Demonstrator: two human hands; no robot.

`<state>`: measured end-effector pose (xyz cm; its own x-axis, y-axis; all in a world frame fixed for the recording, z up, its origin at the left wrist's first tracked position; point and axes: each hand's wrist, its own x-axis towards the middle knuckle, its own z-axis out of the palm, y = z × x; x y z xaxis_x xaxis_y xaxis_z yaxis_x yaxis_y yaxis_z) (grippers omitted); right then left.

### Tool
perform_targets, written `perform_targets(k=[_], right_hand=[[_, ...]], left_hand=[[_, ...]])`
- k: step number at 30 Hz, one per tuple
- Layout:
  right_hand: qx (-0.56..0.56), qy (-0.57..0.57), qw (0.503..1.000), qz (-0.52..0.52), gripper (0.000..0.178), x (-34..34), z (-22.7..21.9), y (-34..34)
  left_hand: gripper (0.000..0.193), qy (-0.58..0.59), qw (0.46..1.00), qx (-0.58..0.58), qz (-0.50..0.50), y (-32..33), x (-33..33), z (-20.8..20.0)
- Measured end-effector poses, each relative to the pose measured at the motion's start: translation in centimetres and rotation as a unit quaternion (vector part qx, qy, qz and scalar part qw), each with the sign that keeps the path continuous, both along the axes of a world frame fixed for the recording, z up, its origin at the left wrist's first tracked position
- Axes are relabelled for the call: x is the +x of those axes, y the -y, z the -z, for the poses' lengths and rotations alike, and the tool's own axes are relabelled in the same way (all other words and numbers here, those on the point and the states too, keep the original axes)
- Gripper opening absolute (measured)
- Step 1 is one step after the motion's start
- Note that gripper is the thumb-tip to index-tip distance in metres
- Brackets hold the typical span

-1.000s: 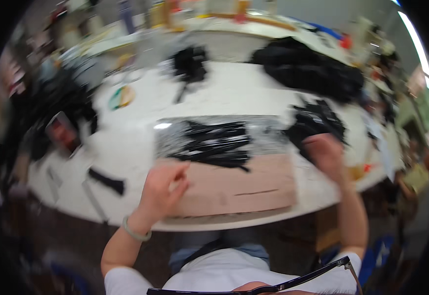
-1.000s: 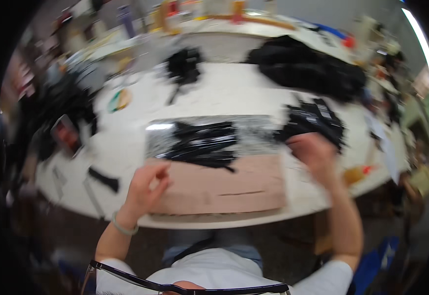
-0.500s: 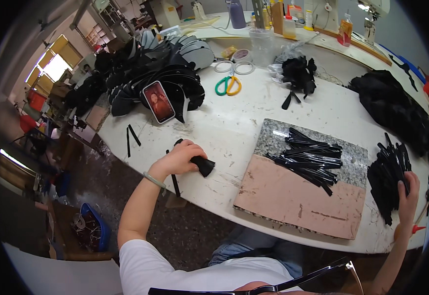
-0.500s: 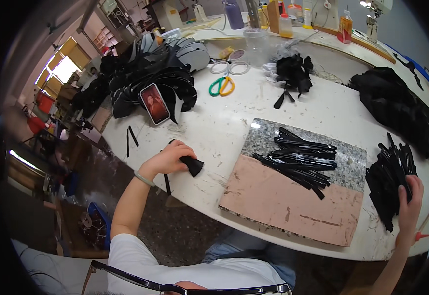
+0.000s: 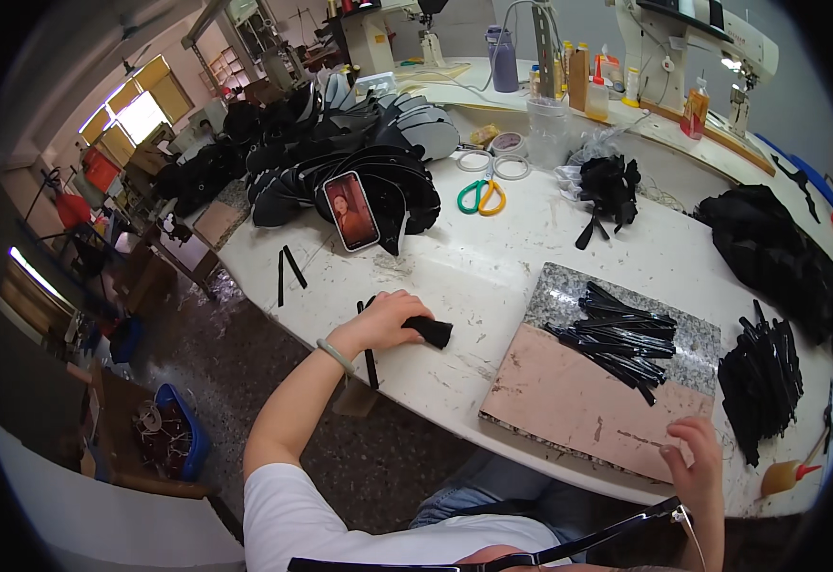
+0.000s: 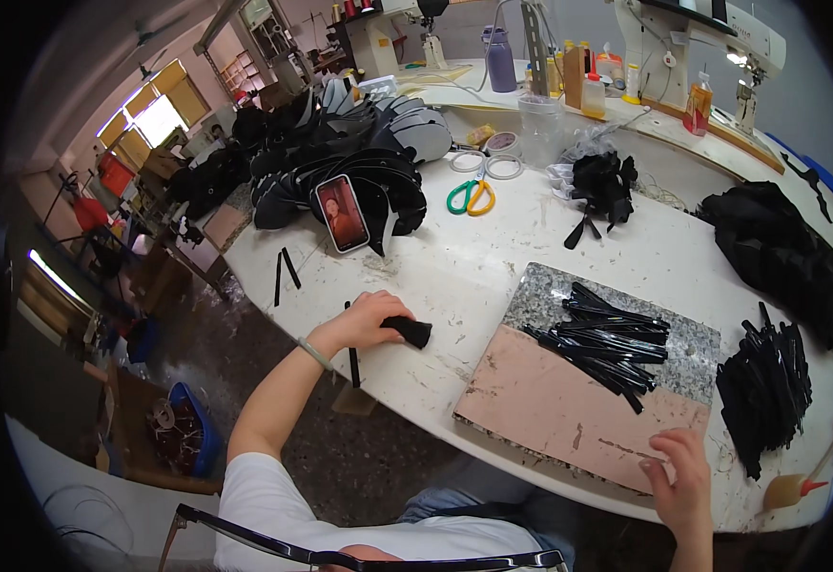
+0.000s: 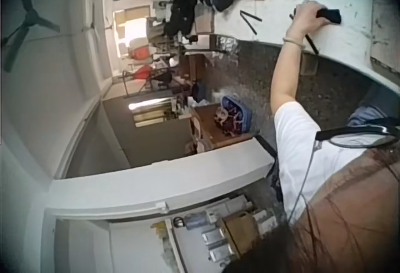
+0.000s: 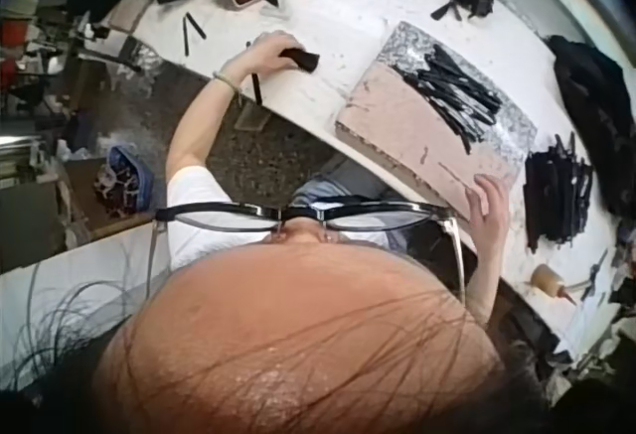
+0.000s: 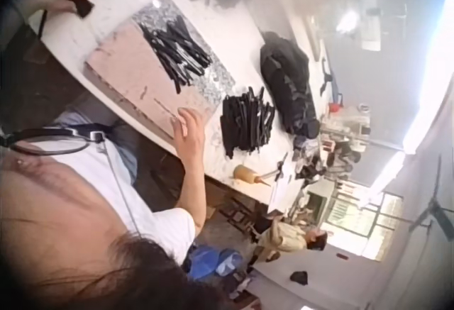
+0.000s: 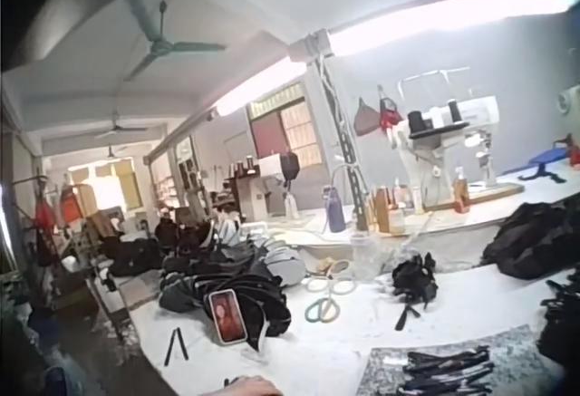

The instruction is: The person repeatedly takes plastic strips from a pile, wraps and presses black fabric strips around them by hand, and joins the assembled straps to black fabric components.

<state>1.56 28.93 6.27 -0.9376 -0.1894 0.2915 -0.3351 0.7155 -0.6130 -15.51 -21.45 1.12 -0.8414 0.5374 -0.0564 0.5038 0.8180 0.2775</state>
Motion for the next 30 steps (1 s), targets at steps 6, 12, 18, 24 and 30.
perform_targets(k=[6,12,18,24,30], right_hand=[[-0.029,0.028,0.999,-0.03,0.025,2.1,0.6,2.8],[-0.033,0.041,0.998,-0.019,0.023,4.6,1.1,2.5],[-0.029,0.024,0.997,-0.073,0.02,2.1,-0.2,6.6],[-0.002,-0.016,0.962,-0.273,0.018,-4.5,-0.8,14.8],[0.017,-0.075,0.938,-0.337,0.011,-13.1,3.1,26.4]], left_hand=[[0.049,0.01,0.99,0.109,-0.094,-1.3,-1.2,1.4],[0.043,-0.022,0.973,0.173,-0.15,4.5,-1.7,1.3],[0.032,0.059,0.962,0.193,-0.181,7.6,-0.3,2.5],[0.032,0.087,0.966,0.165,-0.176,7.1,0.9,1.2],[0.027,0.022,0.968,0.21,-0.134,4.3,0.4,3.0]])
